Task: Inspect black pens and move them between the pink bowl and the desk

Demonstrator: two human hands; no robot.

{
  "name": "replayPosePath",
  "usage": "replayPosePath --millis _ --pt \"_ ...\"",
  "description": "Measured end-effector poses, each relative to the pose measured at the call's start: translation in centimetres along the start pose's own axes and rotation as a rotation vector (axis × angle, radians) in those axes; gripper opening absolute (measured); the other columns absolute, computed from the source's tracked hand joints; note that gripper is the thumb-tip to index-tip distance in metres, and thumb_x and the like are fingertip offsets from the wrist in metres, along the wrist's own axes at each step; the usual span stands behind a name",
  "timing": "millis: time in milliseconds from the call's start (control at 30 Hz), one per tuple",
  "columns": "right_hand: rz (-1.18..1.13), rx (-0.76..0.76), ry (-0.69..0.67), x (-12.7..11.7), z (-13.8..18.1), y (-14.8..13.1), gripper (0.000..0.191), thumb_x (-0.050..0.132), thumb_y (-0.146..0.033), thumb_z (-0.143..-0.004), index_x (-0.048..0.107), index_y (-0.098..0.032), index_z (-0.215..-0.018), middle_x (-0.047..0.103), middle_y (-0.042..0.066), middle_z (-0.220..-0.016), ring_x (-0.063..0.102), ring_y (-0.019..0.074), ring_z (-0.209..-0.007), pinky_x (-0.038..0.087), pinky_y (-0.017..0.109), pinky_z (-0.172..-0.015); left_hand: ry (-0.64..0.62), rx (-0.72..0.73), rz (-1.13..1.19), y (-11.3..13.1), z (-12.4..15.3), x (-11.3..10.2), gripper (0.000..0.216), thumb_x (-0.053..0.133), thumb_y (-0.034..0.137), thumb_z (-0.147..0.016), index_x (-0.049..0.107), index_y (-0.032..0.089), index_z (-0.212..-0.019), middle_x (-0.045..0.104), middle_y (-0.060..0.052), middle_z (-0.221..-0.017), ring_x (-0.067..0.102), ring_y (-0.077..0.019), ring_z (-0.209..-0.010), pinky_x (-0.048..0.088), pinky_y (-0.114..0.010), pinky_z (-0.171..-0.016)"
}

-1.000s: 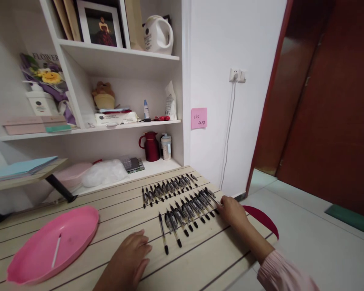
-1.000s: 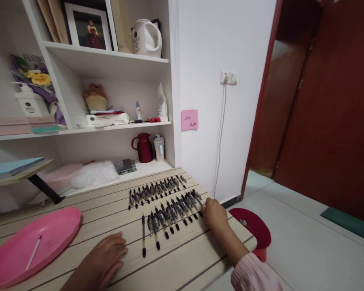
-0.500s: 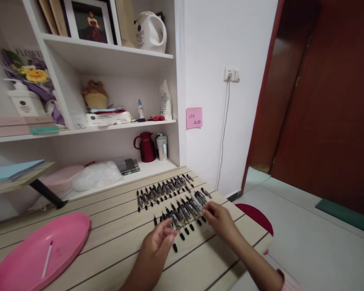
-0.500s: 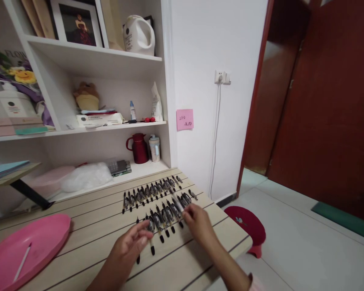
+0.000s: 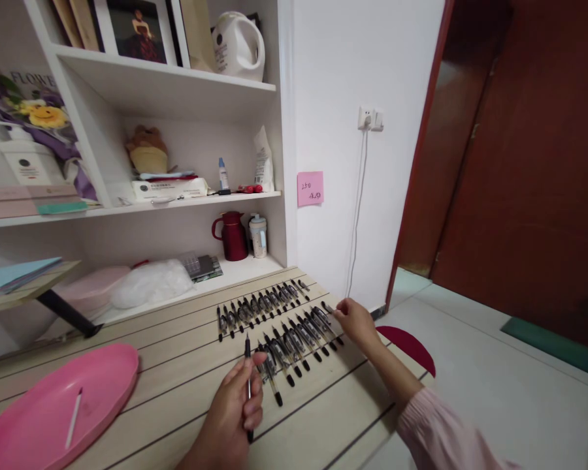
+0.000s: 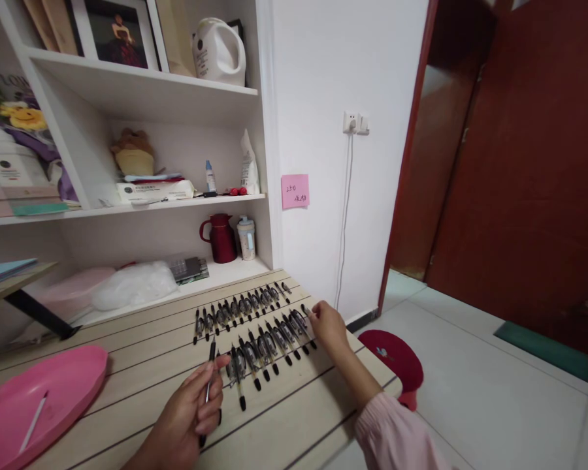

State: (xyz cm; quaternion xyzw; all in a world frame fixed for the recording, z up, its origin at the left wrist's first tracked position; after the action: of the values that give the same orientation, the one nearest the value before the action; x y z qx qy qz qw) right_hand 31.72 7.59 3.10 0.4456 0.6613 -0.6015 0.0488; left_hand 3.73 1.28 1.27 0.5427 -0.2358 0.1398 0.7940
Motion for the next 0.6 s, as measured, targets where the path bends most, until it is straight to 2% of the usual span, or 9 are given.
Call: replayPosePath --millis 133,267,433,600 --pt "0.242 0.028 -0.011 1.0 -2.6 3.0 0.016 0.056 -0.027 -0.070 0.057 -0.018 -0.083 0.063 0.006 -0.075 0.056 0.0190 -0.074 0.032 0.025 -0.058 -0.012 0.000 -0.079 -0.4 -0.1 -0.7 0.037 0.050 0.044 -0.079 0.050 0.018 -0.104 0.046 0.006 -0.053 0.021 -0.0010 -0.030 0.012 -0.014 -0.030" --pt "0.332 -0.021 -0.019 2.6 -2.6 3.6 0.019 0.056 -0.027 -0.071 0.055 -0.017 -0.087 0.063 0.006 -0.079 0.056 0.0187 -0.074 0.031 0.024 -0.058 -0.006 0.044 -0.180 -0.6 -0.2 -0.9 0.047 0.057 0.050 -0.072 0.047 0.019 -0.106 0.044 0.008 -0.050 0.019 -0.0016 -0.029 0.012 -0.015 -0.029" --pt "0.363 -0.054 -0.023 2.8 -2.6 3.5 0.015 0.050 -0.016 -0.073 0.055 -0.018 -0.087 0.064 0.006 -0.078 0.056 0.0176 -0.075 0.030 0.024 -0.059 -0.020 0.048 -0.253 -0.9 -0.2 -0.9 0.055 0.058 0.056 -0.066 0.047 0.018 -0.105 0.045 0.008 -0.047 0.018 -0.0018 -0.028 0.013 -0.015 -0.028" --pt "0.264 -0.037 0.037 1.4 -1.9 3.0 0.022 0.046 -0.012 -0.072 0.059 -0.016 -0.090 0.064 0.009 -0.083 0.056 0.0191 -0.078 0.034 0.026 -0.063 -0.036 0.072 -0.304 -0.8 0.3 -0.7 0.050 0.056 0.055 -0.069 0.048 0.018 -0.103 0.046 0.008 -0.048 0.016 -0.0009 -0.029 0.011 -0.015 -0.029"
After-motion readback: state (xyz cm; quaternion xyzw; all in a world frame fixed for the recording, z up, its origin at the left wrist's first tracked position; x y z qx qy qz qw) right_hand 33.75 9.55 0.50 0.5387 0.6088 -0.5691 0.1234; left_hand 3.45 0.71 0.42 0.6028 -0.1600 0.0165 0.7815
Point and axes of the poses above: each hand's wrist, its own z-axis away from the middle knuckle, its own x-axis out of the palm, y = z × x, the point moved 6 cm from there along -z, towards the middle knuckle
